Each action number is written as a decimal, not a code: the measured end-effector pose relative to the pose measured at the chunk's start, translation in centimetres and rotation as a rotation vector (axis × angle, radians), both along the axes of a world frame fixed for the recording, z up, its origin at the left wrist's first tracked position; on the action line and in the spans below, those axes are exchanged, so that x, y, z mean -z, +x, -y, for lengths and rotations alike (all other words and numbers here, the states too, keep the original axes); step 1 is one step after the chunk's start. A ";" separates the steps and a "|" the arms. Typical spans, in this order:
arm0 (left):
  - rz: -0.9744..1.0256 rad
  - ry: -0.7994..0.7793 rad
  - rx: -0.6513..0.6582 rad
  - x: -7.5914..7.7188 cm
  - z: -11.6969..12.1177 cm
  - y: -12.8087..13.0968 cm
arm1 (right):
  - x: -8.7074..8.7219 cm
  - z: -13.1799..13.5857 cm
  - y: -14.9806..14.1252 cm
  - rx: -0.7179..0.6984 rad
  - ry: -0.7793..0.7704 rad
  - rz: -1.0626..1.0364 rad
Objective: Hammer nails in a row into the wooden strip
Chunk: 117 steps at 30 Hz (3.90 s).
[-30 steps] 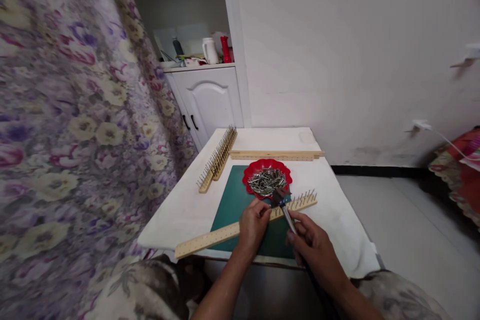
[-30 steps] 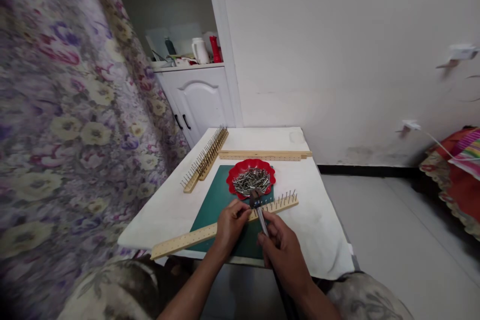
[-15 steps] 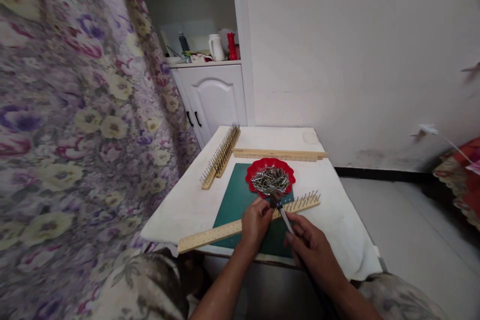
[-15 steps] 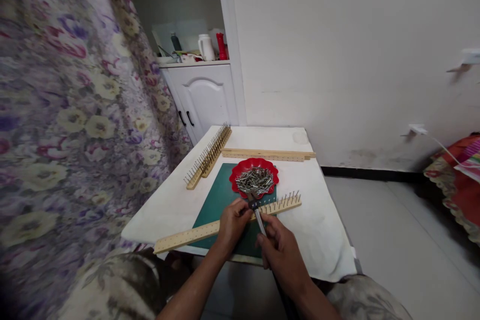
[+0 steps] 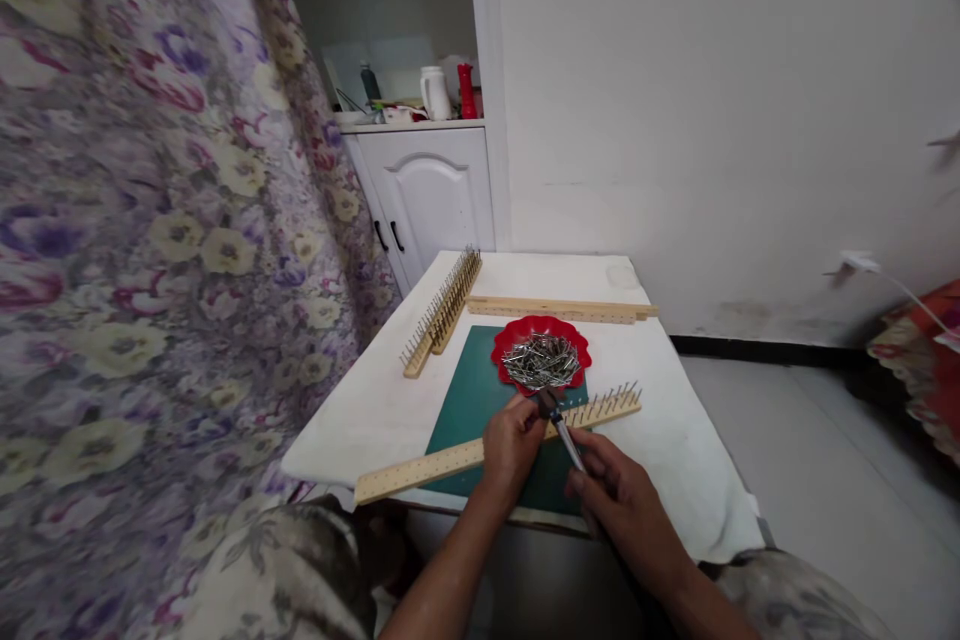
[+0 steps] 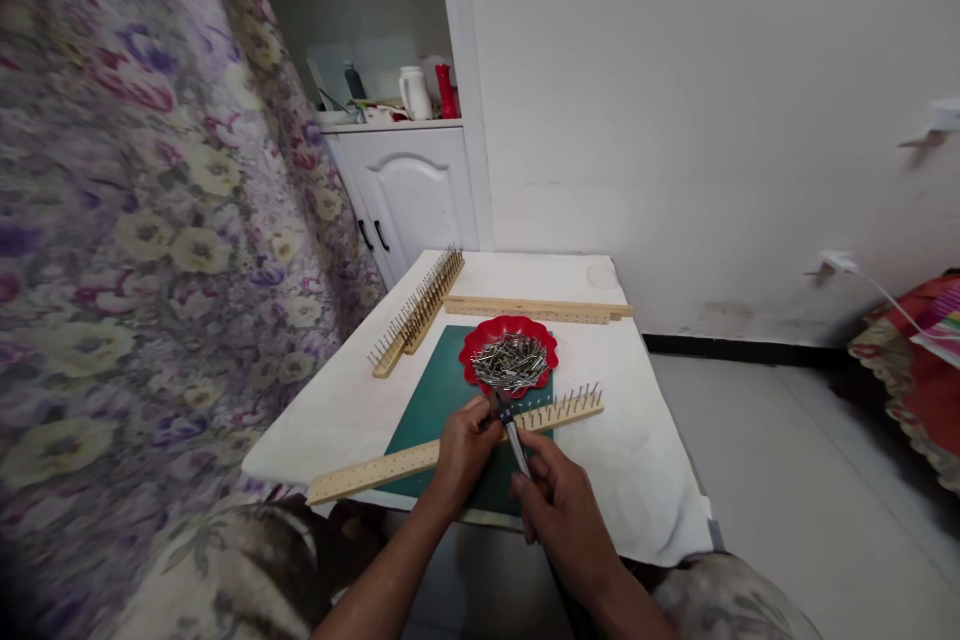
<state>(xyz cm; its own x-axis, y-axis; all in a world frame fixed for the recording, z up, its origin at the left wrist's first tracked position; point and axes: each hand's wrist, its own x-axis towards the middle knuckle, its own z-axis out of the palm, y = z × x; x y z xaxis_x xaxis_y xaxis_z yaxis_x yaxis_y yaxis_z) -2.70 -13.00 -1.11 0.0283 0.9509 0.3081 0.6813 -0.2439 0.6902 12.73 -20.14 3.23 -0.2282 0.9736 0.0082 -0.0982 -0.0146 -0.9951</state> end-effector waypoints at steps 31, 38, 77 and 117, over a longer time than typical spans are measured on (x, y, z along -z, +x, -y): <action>-0.648 -0.173 -0.178 -3.8 -8.9 -1.2 | -0.9 -0.4 1.1 0.159 0.020 -0.083; -0.620 -0.197 -0.243 -3.3 -9.3 0.0 | -1.0 -0.3 1.2 0.157 0.021 -0.099; 0.256 -0.071 -0.015 0.2 1.6 0.3 | -0.7 -0.2 1.5 0.153 0.035 -0.052; 0.052 -0.039 -0.023 0.6 1.5 0.5 | -0.6 0.5 0.9 -0.006 -0.024 -0.025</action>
